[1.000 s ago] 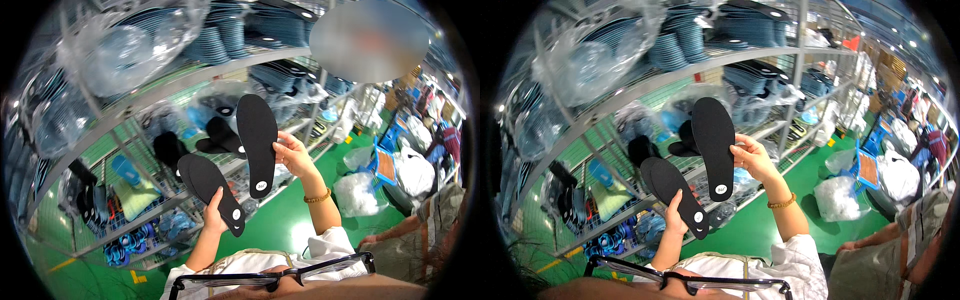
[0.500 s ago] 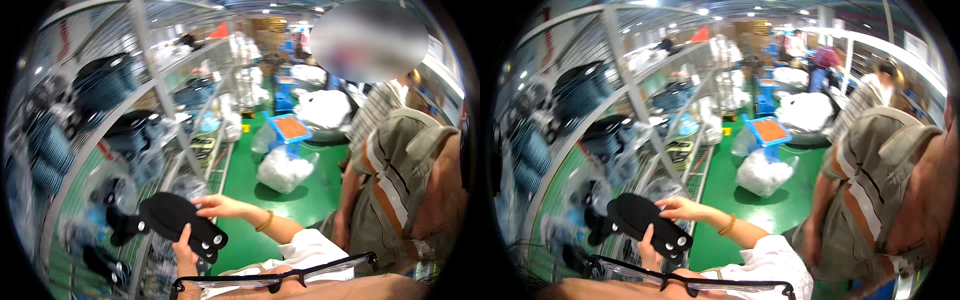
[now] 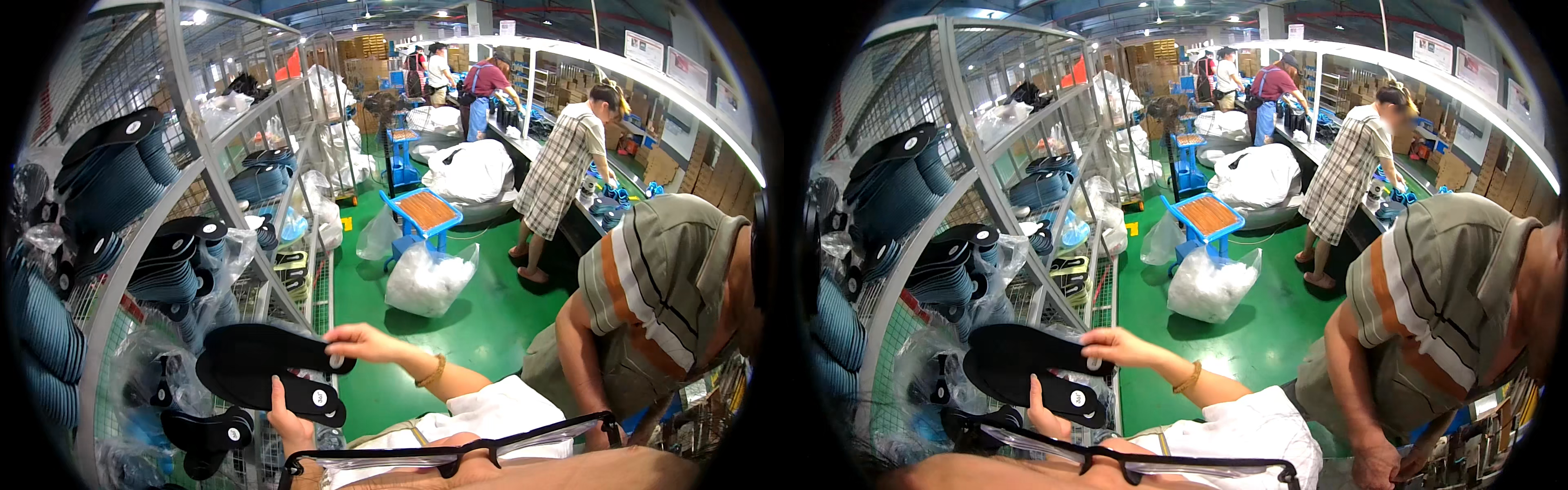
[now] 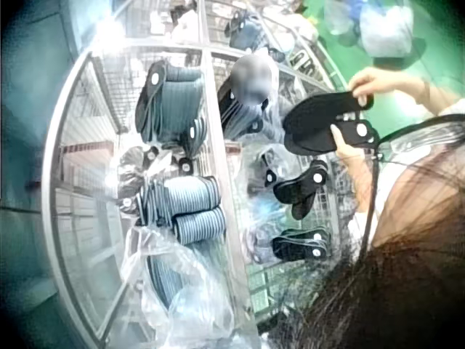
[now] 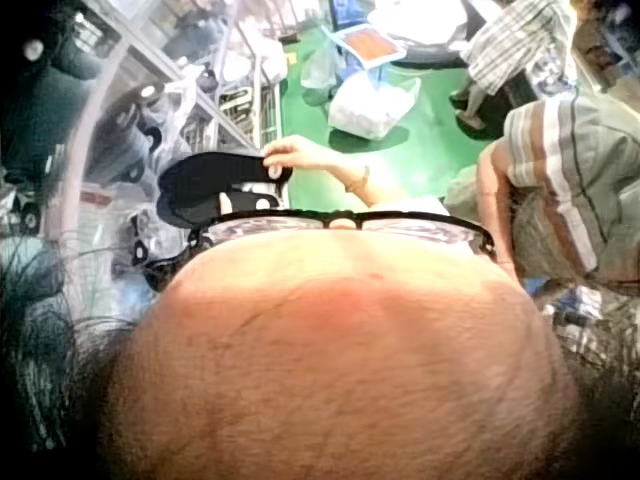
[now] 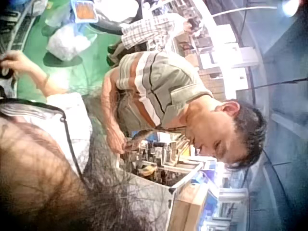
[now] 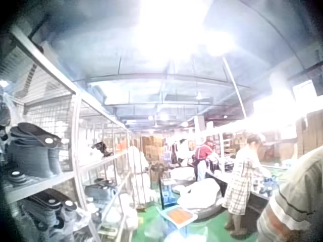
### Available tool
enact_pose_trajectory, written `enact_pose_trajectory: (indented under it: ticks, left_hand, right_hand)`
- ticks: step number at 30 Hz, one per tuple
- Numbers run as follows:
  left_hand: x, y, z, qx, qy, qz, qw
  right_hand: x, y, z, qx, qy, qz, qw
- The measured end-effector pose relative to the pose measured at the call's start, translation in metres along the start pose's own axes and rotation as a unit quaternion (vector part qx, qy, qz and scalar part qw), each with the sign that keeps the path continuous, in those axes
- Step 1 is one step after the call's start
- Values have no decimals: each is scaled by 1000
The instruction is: The person picks up several black shoe insoles from a metal shelf, stacks them together by hand, and then places the stack back onto the shelf.
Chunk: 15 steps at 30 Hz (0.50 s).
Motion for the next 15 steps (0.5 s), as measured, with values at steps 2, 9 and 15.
enact_pose_trajectory:
  ticks: [2, 9, 15]
  left_hand:
    - [5, -8, 0, -43, 10, 10, 999]
    - [3, -46, -22, -78, -32, 38, 996]
    - [26, -58, -6, -45, -78, 9, 996]
  right_hand:
    - [-12, -10, -18, 66, -17, -18, 997]
    - [-72, -66, -85, 95, -127, -159, 974]
    - [-137, -130, -103, 0, -91, -270, 959]
Point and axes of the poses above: each hand's wrist, its own y-axis away from the middle knuckle, its own z-axis out of the palm, x = y × z, the point moved 2 cm from there along -y, towards the middle knuckle, and after that the axes turned 10 degrees about z, right-handed, at the moved point
